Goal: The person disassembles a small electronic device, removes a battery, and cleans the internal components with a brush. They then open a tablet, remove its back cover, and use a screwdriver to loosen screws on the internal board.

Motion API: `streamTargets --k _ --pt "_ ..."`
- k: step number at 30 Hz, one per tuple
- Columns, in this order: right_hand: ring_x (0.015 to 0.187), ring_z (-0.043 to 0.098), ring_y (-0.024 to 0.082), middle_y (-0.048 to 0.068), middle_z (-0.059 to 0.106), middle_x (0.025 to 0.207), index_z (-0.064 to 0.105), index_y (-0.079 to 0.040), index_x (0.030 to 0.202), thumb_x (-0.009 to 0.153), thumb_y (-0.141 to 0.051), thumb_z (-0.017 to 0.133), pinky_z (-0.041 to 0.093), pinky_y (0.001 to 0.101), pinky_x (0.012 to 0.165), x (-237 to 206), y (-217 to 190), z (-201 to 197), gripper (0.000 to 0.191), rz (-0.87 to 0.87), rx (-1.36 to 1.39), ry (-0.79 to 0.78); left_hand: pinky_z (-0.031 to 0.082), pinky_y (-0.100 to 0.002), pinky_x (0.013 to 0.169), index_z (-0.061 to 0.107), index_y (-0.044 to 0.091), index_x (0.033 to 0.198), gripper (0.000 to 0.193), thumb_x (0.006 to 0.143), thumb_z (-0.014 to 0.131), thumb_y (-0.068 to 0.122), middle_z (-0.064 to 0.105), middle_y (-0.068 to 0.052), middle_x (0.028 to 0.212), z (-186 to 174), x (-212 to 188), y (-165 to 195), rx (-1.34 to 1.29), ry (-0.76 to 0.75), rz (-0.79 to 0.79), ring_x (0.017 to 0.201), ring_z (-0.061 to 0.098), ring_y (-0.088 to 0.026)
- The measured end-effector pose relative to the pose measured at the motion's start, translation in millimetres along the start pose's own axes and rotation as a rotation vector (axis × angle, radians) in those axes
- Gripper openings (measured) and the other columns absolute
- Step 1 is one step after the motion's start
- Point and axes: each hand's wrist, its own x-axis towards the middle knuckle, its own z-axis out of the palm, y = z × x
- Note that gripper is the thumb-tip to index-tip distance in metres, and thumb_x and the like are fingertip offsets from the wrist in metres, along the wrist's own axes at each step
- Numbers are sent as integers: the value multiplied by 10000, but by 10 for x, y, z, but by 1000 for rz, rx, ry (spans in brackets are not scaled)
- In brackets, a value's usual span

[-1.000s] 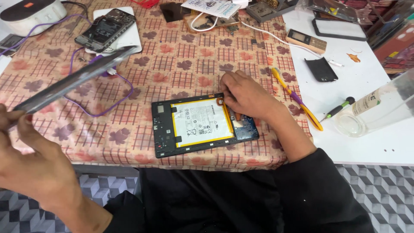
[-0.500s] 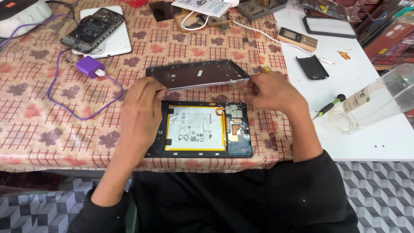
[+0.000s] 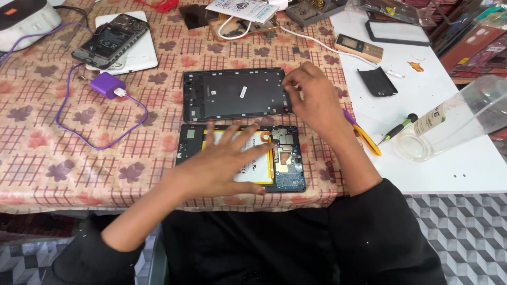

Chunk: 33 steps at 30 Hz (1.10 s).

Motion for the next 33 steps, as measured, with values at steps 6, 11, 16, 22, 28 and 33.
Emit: streamTargets --k 6,11,16,22,28,33 --pt "794 736 313 156 750 938 761 -53 939 760 -34 813 578 411 735 -116 386 -391 187 304 -331 146 -33 -776 1110 268 183 1599 893 920 458 732 134 -296 1639 222 367 -7 6 132 120 1499 25 -529" --pt "710 711 333 120 739 832 817 -98 959 896 -237 825 577 426 720 -442 459 -791 153 409 -481 127 39 -713 1192 307 152 1599 923 925 408 775 171 -328 1625 315 645 41 17 183 113 1524 87 -524" --pt "672 689 372 165 705 718 837 -173 1035 960 -309 756 563 473 670 -955 128 -1056 175 529 -736 -178 102 -693 1142 322 160 1557 941 872 463 790 186 -328 1622 231 732 71 55 154 97 1515 121 -519" --pt "709 711 385 161 716 760 819 -171 1015 1010 -275 671 577 480 650 -1165 107 -998 181 592 -887 -272 437 -533 1050 582 152 1376 555 935 614 488 584 -141 1365 -166 805 -235 -113 255 71 1288 530 -353" --pt "739 705 389 169 724 854 805 -130 1045 965 -194 691 566 485 657 -1136 168 -1019 153 549 -836 -169 502 -495 924 731 111 1084 250 892 707 269 704 -95 1036 -221 776 -592 -63 507 67 1048 655 -326" --pt "784 710 375 160 726 896 809 -140 1079 882 -66 673 575 472 700 -1114 227 -1060 250 508 -811 -168 528 -474 863 761 95 907 110 823 737 161 703 -80 947 -164 743 -702 -73 543 93 970 668 -322"
